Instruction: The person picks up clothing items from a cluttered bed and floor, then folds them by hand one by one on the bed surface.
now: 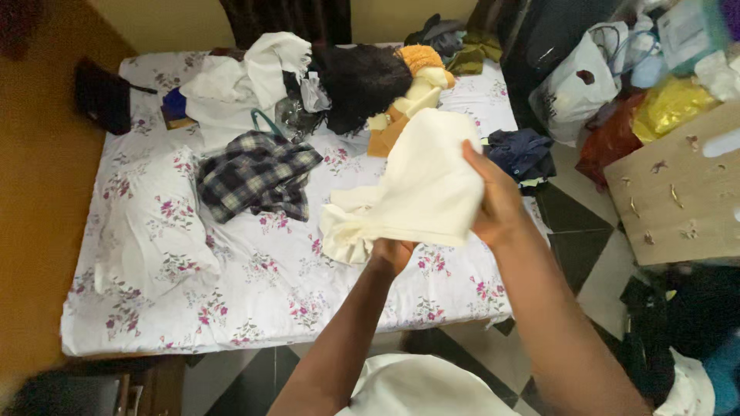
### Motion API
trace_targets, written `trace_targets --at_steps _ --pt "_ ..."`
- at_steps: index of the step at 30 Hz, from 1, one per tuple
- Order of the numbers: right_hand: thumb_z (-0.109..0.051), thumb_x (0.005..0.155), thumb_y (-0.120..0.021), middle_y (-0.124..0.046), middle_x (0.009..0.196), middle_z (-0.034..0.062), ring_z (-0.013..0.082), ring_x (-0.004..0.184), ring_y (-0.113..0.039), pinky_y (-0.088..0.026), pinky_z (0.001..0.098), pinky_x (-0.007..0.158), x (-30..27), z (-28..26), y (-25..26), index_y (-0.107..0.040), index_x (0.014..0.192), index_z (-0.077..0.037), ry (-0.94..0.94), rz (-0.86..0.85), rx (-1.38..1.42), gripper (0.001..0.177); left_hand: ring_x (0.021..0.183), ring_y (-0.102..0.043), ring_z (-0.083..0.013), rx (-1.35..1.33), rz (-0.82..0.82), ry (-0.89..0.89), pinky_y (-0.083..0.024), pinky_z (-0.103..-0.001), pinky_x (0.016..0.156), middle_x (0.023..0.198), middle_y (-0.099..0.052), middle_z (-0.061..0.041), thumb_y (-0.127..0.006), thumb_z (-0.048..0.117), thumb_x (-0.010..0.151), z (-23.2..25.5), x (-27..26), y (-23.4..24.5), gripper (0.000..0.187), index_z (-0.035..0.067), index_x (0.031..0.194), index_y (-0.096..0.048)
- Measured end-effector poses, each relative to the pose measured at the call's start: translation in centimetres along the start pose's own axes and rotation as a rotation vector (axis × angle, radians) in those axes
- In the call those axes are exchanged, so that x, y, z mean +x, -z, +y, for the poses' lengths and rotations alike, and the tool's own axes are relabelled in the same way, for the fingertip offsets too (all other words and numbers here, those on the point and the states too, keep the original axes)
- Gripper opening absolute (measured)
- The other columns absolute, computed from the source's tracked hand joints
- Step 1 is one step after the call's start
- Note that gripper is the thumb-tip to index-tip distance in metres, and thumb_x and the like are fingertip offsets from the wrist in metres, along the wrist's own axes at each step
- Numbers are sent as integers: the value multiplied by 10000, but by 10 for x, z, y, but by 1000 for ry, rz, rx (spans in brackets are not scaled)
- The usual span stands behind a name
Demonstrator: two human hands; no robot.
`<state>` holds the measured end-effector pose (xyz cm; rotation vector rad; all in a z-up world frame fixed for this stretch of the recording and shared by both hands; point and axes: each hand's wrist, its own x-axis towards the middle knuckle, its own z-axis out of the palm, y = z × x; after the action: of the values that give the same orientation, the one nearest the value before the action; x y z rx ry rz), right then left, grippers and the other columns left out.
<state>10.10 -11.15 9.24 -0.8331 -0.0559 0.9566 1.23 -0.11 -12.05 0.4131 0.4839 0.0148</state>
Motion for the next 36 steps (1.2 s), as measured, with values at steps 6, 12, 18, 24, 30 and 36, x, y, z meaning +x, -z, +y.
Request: trace_targets --at_steps 6,12,18,24,30,36 --pt "-374 1062 -573 -673 1354 128 223 1175 -664 -514 382 1008 -74 -23 66 -556 1475 -25 171 174 -2 541 1153 -645 -315 -135 -53 -145 -524 -450 973 1489 -524 -148 -450 503 913 47 -14 -24 764 260 1579 -165" --pt "-286 928 -594 -695 1232 115 246 1086 -696 -545 417 962 -69 -5 84 -545 1432 -39 119 306 -123 563 1161 -641 -304 -128 -98 -217 -524 -451 984 1461 -537 -148 -517 435 875 56 -34 -46 815 248 1576 -146" --pt "-553 926 -584 -705 1090 131 221 946 -712 -602 376 783 -29 36 22 -501 1425 -220 -135 -147 -276 606 1168 -637 -292 -51 -150 -168 -523 -452 995 1434 -549 -148 -584 367 837 43 -52 -55 877 237 1573 -126" --pt "-542 971 -686 -588 1171 97 202 1023 -581 -509 327 870 -5 65 76 -625 1390 0 542 432 -991 688 1176 -633 -280 -28 -80 -216 -522 -452 1005 1406 -562 -148 -651 299 799 50 -74 -43 947 225 1571 -107" --pt "-487 889 -677 -667 1332 36 154 1185 -625 -472 326 986 -20 100 105 -497 1484 -72 -38 127 -80 748 1184 -629 -269 112 -46 -148 -522 -453 1016 1378 -574 -148 -718 231 761 67 -79 -35 1024 214 1568 -88" --pt "-183 801 -783 -619 1258 155 204 1063 -631 -519 395 898 -23 106 80 -179 1568 -200 95 564 -575 977 1192 -625 -257 620 82 -1 -521 -454 1027 1350 -587 -148 -785 163 722 109 -91 0 1106 203 1565 -69"
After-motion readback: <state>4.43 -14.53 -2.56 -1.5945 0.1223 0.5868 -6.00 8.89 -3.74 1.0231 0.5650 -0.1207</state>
